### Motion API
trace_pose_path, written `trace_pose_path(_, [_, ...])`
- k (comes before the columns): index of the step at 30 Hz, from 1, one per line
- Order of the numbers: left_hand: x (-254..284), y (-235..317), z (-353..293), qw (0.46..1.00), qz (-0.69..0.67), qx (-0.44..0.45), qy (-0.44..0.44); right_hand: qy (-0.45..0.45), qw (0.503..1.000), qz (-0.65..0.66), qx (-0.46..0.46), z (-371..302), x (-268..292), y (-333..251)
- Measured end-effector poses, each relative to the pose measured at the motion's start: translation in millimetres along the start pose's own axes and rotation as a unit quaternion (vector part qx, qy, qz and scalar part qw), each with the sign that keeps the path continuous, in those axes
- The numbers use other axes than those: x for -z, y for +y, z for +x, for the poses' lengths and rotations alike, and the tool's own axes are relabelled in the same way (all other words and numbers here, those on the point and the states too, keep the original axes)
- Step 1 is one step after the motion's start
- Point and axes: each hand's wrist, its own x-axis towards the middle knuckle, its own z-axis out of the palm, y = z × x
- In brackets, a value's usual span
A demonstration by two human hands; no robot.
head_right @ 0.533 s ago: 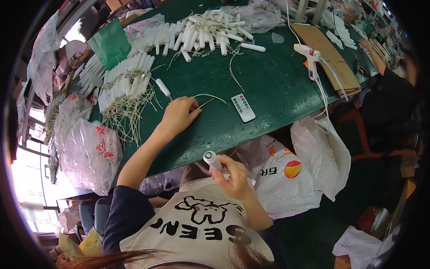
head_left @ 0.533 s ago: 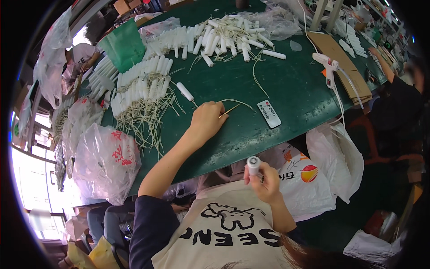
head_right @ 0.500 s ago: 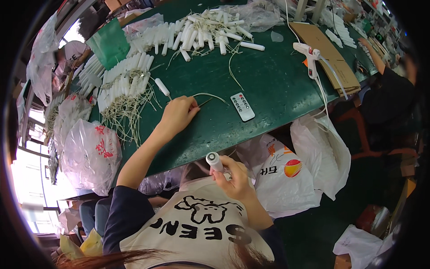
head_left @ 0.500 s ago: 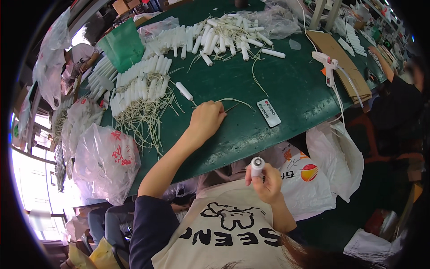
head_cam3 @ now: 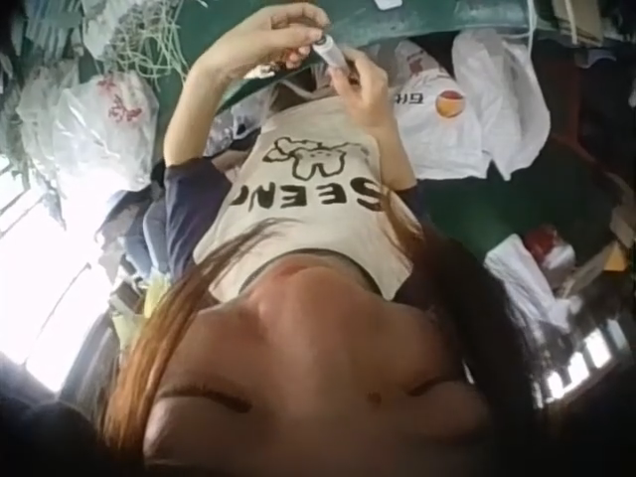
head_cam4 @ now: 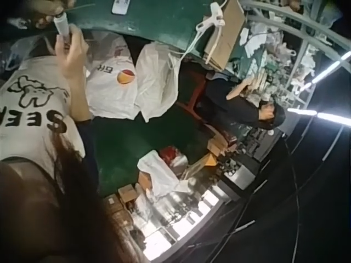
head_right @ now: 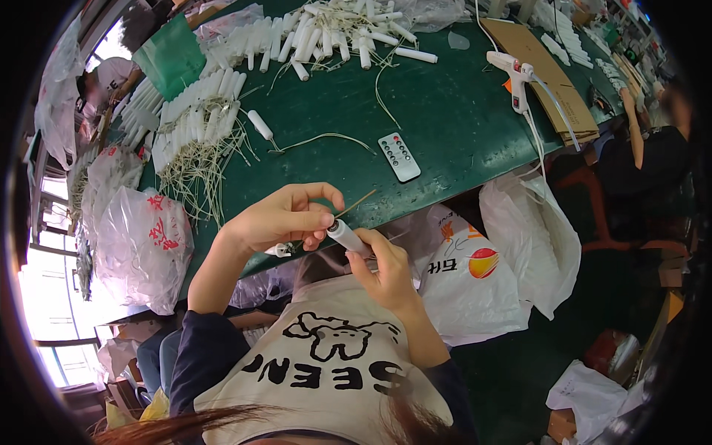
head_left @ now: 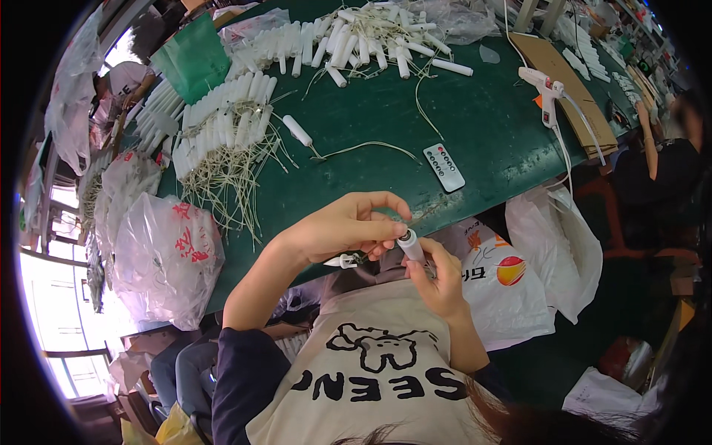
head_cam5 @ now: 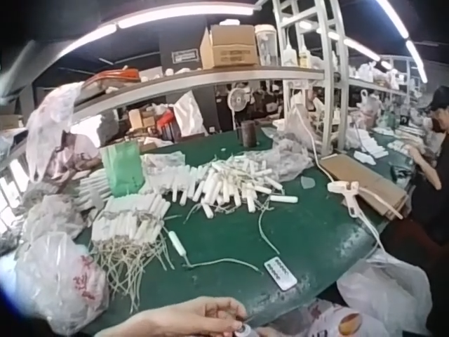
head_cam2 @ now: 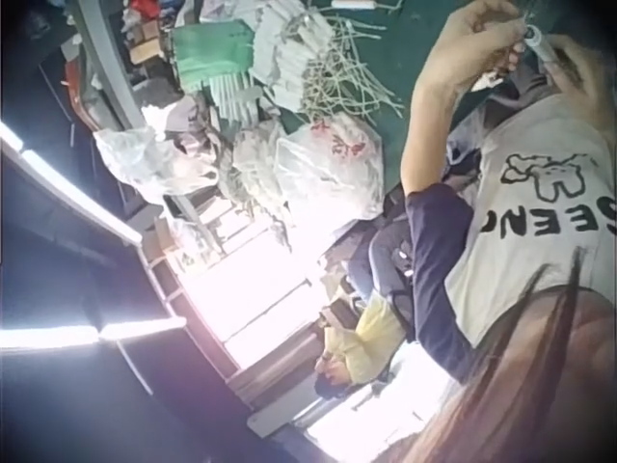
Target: Assembling small white cylindrical components by inserting wires and sealing them using a lighter.
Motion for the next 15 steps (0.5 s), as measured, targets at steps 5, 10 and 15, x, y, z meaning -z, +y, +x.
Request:
trace_pose_path(5, [10.1, -5.0, 4.9, 0.996, 0.001, 0.047, -0.07, 0.013, 0.999, 0.031, -0.01, 2.1, -0.3, -5.2])
trace_pose_path(10, [13.5, -5.7, 6.1, 0.992, 0.069, 0.036, -0.1, 0.009, 1.0, 0.002, 0.014, 3.1, -0.7, -4.0])
trace_pose_path(15, [17.3, -11.0, 7.3, 0.99, 0.057, 0.012, -0.128, -0.002, 1.0, 0.004, 0.012, 3.9, 0.1, -4.3])
